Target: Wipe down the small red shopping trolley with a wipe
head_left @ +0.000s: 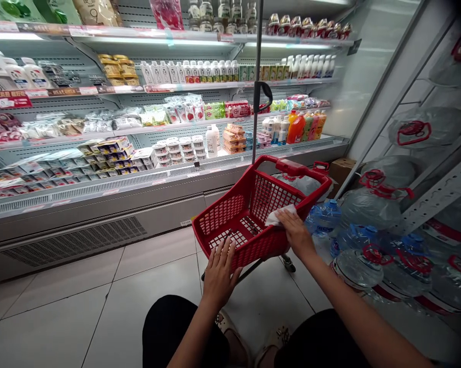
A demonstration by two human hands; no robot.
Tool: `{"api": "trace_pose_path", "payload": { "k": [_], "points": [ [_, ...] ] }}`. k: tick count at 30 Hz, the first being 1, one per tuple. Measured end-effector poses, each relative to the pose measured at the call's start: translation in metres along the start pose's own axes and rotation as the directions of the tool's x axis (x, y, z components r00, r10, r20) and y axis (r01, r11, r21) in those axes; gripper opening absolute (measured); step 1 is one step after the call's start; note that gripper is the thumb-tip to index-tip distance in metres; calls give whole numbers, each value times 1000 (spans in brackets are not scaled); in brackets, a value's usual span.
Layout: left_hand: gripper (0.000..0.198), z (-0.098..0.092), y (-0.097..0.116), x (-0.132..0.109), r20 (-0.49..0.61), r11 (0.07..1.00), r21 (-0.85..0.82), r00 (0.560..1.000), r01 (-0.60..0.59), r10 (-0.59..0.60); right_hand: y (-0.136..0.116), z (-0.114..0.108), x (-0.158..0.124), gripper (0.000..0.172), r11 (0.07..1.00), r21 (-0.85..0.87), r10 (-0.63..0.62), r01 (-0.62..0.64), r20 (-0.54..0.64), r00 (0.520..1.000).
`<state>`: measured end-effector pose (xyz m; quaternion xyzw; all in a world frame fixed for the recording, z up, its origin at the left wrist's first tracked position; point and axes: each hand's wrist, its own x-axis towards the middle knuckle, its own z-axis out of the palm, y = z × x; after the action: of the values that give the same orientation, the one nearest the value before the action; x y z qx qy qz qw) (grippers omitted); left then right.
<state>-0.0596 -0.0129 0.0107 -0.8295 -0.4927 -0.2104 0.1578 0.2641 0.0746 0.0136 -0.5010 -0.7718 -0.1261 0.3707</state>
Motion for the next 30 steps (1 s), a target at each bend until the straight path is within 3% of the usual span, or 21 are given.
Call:
{"api": "trace_pose_path", "payload": {
  "k": [5,7,10,14,19,25,30],
  "points": [
    [80,8,11,3,-21,997,-11,997,76,-76,-77,28,-19,76,981,142,-152,133,133,979],
    [79,6,8,1,-9,999,-27,999,43,-43,-89,29,-26,76,967,192,-202,169,169,965],
    [74,0,-7,-6,8,999,-51,1000,-9,9,-67,21,-30,74,961,208,-206,179,112,972],
    [65,-5,-29,-15,9,999,-48,1000,-11,11,-2,0,-22,67,994,97,-47,51,-41,998],
    [65,2,-28,-12,-3,997,-75,1000,20,-20,41,-8,4,57,990,135,43,-40,-15,999],
    [74,14,-3,0,-37,995,-65,997,70,-73,49,20,34,52,980,176,95,-95,8,995],
    [77,15,19,4,-17,995,-44,996,86,-87,5,44,22,57,973,229,23,-36,56,998]
  ]
}}
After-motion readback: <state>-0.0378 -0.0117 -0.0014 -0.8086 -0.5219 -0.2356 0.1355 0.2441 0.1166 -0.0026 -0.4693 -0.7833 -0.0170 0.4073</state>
